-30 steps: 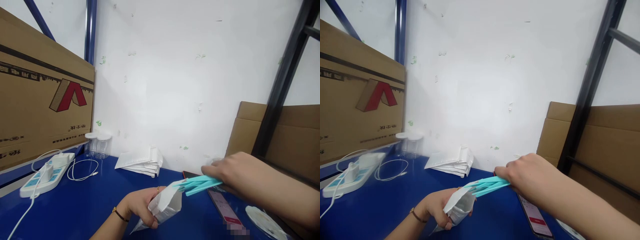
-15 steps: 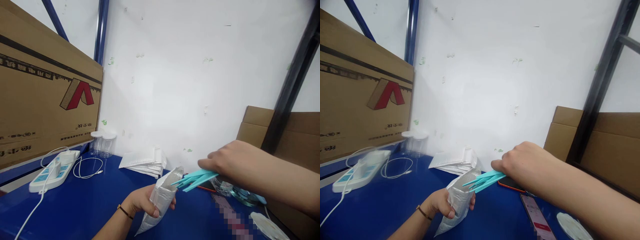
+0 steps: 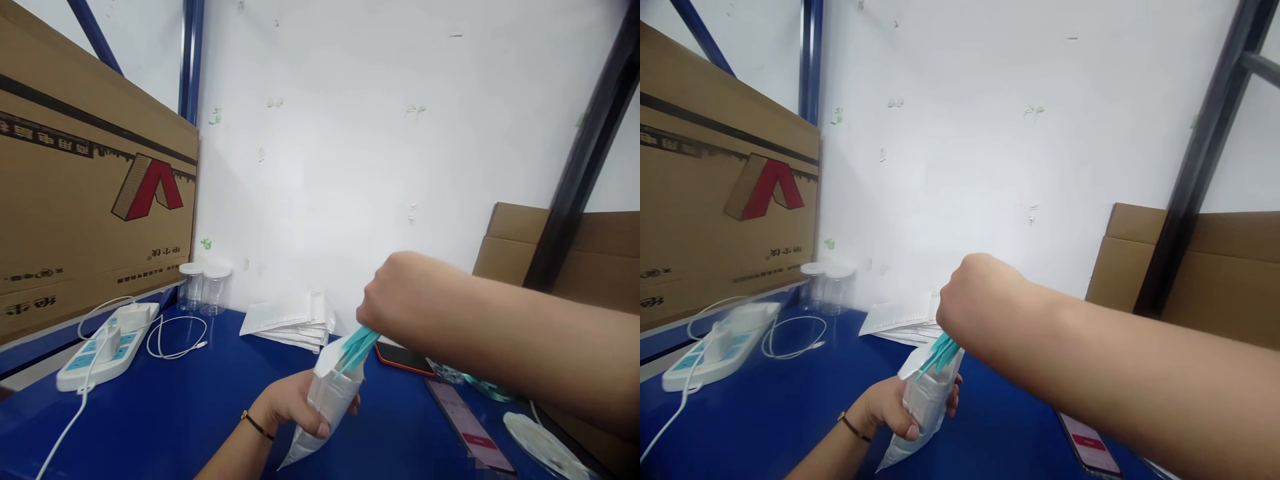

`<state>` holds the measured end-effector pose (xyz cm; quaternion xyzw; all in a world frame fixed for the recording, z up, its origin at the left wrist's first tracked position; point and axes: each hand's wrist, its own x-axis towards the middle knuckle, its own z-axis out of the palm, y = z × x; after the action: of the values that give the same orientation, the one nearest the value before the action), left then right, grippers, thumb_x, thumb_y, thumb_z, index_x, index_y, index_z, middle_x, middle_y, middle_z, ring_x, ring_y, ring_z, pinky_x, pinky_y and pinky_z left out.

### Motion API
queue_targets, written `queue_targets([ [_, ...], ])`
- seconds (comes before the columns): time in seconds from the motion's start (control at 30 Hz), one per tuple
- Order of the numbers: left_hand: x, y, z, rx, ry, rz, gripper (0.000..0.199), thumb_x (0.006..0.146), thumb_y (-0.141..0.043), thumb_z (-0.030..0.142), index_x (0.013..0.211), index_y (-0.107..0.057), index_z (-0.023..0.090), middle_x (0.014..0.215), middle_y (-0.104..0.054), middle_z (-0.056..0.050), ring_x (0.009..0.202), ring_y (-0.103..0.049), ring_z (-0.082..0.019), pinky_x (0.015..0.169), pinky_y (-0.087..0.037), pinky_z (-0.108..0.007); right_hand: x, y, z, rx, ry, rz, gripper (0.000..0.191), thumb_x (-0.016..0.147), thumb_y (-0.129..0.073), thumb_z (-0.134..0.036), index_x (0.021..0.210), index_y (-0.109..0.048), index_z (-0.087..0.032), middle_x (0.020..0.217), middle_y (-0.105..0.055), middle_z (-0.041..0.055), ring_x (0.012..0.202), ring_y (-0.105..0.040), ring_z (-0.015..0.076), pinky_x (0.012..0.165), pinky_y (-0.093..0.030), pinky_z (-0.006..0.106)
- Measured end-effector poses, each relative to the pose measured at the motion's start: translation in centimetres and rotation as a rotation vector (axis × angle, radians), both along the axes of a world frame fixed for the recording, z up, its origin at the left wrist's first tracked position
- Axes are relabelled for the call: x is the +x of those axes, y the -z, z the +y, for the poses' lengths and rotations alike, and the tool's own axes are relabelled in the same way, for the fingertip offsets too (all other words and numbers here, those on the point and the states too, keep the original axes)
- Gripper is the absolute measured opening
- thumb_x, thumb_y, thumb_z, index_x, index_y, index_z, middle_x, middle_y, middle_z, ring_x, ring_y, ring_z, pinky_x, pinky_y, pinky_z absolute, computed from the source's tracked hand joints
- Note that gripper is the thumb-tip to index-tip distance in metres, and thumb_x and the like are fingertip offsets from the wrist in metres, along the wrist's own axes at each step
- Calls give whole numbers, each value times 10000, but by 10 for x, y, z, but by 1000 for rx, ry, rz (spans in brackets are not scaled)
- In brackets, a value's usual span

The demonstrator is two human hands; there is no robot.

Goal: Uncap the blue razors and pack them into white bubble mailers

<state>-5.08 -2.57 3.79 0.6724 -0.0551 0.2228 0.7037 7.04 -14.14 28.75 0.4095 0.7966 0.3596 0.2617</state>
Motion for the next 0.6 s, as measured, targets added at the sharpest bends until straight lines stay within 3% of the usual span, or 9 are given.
queue_targets([
  [0.2,0,4,1,-56,2,-47,757,536,-790,253,1233,-505,168,1133,-541,-108,1037,-510,-254,949,-334,-433,-22,11,4,-124,78,-160,71,682,-690,-136,668,-647,-191,721,-685,48,629,-627,184,497,-349,261],
  [0.4,-4,3,1,-96,-10,-44,777,524,-788,206,1243,-499,161,1128,-539,-107,1040,-508,-251,964,-324,-437,-3,-5,15,-37,93,-30,179,678,-650,-57,571,-585,-185,553,-613,-6,479,-545,124,470,-299,250],
  [0.6,-4,2,1,-94,18,-45,815,515,-782,175,1270,-474,171,1125,-530,-102,1033,-510,-243,963,-325,-430,14,-26,29,72,-39,164,235,743,-633,-186,534,-526,-199,451,-528,-34,427,-478,104,470,-261,261],
])
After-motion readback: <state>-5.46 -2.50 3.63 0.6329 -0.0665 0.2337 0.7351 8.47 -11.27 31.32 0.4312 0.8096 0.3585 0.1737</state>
